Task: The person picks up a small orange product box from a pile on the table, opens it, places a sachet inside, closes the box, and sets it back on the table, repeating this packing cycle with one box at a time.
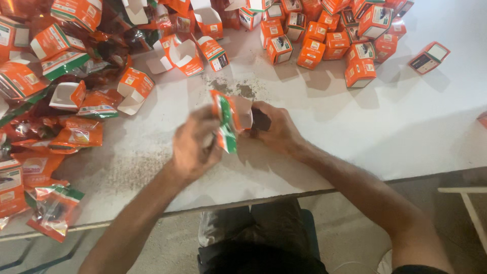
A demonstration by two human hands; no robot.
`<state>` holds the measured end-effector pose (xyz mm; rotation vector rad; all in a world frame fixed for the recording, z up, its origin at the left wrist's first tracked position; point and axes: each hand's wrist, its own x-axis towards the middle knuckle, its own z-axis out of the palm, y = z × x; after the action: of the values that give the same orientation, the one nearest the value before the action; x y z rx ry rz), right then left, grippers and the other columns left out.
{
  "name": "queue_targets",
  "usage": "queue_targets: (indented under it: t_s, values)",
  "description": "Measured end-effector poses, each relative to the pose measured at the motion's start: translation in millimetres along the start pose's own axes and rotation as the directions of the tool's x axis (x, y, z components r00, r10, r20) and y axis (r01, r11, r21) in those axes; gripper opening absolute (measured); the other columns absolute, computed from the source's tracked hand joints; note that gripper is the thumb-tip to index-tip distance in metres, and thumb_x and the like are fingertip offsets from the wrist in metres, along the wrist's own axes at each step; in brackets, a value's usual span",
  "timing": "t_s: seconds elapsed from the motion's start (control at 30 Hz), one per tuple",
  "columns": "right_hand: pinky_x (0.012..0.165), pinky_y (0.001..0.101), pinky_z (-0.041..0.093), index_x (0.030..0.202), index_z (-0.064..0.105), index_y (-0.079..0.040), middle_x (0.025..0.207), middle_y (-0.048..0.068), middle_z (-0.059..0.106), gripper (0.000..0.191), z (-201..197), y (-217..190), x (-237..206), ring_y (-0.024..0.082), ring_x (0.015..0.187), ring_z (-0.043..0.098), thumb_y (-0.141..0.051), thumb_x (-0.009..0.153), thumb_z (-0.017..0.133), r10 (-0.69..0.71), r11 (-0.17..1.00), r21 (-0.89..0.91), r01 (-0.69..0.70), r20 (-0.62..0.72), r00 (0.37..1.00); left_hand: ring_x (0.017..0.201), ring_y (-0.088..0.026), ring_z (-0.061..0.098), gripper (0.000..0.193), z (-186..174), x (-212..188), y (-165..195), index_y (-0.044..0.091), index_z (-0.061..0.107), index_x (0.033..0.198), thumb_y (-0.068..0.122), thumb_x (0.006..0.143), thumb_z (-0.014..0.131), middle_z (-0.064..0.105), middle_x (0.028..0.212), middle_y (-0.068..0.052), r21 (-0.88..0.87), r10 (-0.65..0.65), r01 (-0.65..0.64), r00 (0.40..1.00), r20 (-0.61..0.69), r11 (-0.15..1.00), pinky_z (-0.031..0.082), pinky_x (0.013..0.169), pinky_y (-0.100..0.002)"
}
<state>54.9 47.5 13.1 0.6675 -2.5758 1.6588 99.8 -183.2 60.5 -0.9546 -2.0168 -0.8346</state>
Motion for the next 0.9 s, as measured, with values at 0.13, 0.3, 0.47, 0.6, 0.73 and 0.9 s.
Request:
queue_targets:
  t_s: [0.13,0.3,0.47,0.6,0.73,0.9]
  values:
    - [0.089,0.0335,0.057,0.13,0.06,-0.006,0.11,0.012,0.076,0.055,-3,-4,-2,0.019,0.102,0.074,-0.009,0.081,0.083,-0.08,0.997,-0.008,0.08,0.009,0.997,0.118,-0.04,0.065,0.041,16,0,-4,-0.002,0.056,0.121,-0.003,0.084,0.074,0.059,0.124,-0.02,0.107,0.317,-0.33,0.941,0.12,0.938,0.06,0.101,-0.051]
    - [0.095,0.0339,0.057,0.132,0.058,-0.005,0.118,0.013,0.075,0.055,-1,-7,-1,0.02,0.111,0.073,-0.004,0.082,0.08,-0.191,0.982,0.001,0.191,-0.02,0.981,0.136,-0.04,0.045,0.056,14,-1,-9,-0.004,0.062,0.134,0.015,0.084,0.077,0.055,0.131,-0.019,0.219,0.103,-0.176,0.946,0.308,0.96,0.038,0.115,-0.064]
    - [0.092,0.0358,0.058,0.136,0.056,-0.006,0.119,0.014,0.072,0.062,0,-11,-5,0.024,0.108,0.071,-0.003,0.079,0.08,-0.204,0.979,0.009,0.203,0.01,0.979,0.142,-0.05,0.035,0.032,22,3,8,0.009,0.068,0.111,0.015,0.081,0.076,0.046,0.142,-0.024,0.313,-0.081,0.014,0.976,0.202,0.95,0.029,0.115,-0.069]
    - [0.092,0.0395,0.056,0.136,0.054,-0.004,0.121,0.016,0.07,0.064,0,-17,-7,0.032,0.11,0.07,-0.005,0.079,0.082,-0.227,0.973,-0.043,0.227,0.011,0.974,0.145,-0.049,0.032,0.024,37,11,12,0.008,0.072,0.118,0.01,0.095,0.074,0.042,0.149,-0.024,0.219,-0.254,0.224,0.96,0.118,0.95,0.032,0.116,-0.063]
    - [0.091,0.0425,0.054,0.133,0.053,-0.003,0.119,0.019,0.068,0.066,3,-18,-7,0.039,0.11,0.067,-0.009,0.077,0.087,-0.307,0.942,-0.14,0.305,0.006,0.952,0.119,-0.04,0.058,0.054,43,12,-5,-0.002,0.051,0.132,0.008,0.083,0.073,0.053,0.132,-0.023,-0.131,-0.601,0.62,0.783,0.157,0.773,0.051,0.098,-0.049]
    - [0.096,0.0404,0.053,0.14,0.039,-0.003,0.125,0.016,0.066,0.07,7,-13,-10,0.035,0.115,0.067,-0.009,0.084,0.081,-0.319,0.947,0.014,0.32,-0.029,0.947,0.083,-0.016,0.075,0.024,54,9,-34,-0.001,0.075,0.11,0.01,0.088,0.074,0.079,0.094,-0.01,-0.199,-0.72,0.835,0.544,0.431,0.512,0.06,0.073,-0.033]
